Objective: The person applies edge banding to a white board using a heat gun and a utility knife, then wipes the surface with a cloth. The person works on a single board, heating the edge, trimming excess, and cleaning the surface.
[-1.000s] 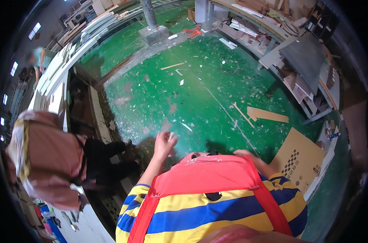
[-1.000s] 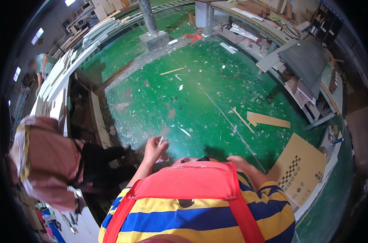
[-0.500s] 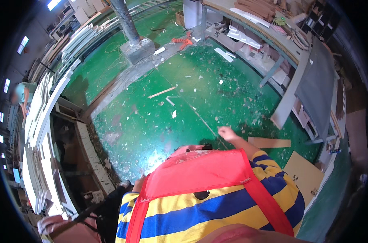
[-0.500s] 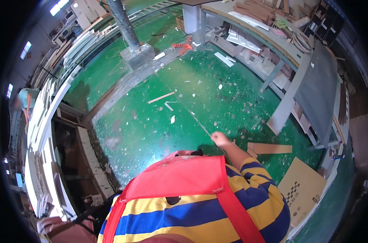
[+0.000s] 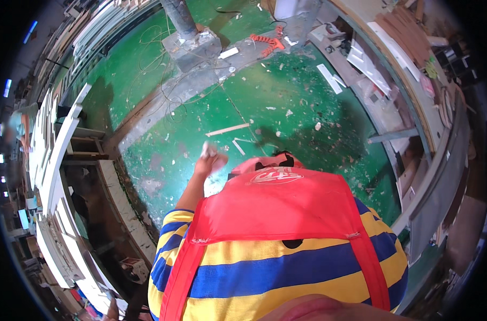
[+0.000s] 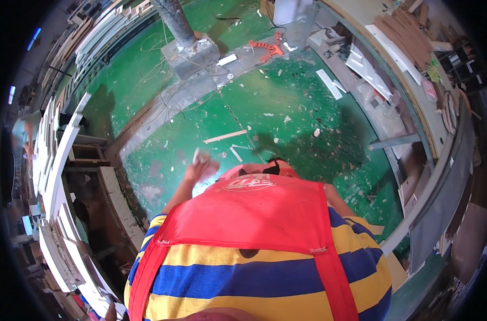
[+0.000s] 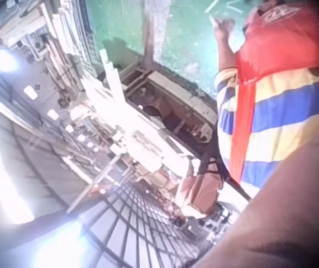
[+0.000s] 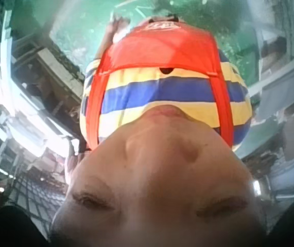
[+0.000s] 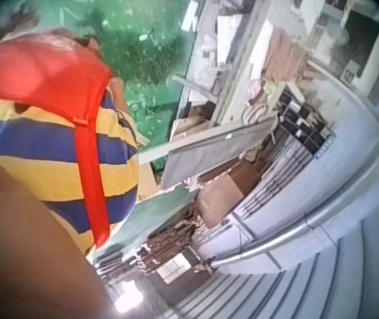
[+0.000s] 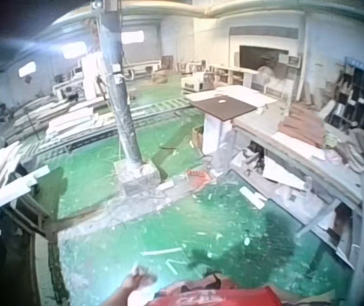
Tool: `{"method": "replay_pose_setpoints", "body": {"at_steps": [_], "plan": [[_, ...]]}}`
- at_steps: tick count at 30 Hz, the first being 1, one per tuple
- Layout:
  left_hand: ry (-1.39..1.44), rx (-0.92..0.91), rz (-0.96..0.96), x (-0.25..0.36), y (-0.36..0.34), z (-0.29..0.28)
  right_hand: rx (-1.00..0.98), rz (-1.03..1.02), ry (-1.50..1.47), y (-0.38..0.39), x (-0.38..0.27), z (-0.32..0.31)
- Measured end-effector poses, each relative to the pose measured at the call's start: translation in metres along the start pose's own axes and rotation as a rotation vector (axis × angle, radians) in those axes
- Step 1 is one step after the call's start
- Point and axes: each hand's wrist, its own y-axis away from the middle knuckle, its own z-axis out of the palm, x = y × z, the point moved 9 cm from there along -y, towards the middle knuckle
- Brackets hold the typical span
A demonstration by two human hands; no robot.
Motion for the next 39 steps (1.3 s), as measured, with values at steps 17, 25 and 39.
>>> {"method": "replay_pose_setpoints", "body": {"at_steps": [17, 25, 39], "plan": [[-0.747, -0.328, -0.006, 0.071, -0.342, -0.149, 0.187, -0.592, -0.108, -0.587, -0.592, -0.312], [-0.457, -0.222, -0.251, 0.145, -0.595, -0.214, 0.528, -0.707, -0.032, -0.816, -0.922, -0.504], [0.566, 0.118, 0.165, 0.673, -1.034, -0.529, 0.846, 0.368, 0.521, -1.081, -0.912, -0.663]]}}
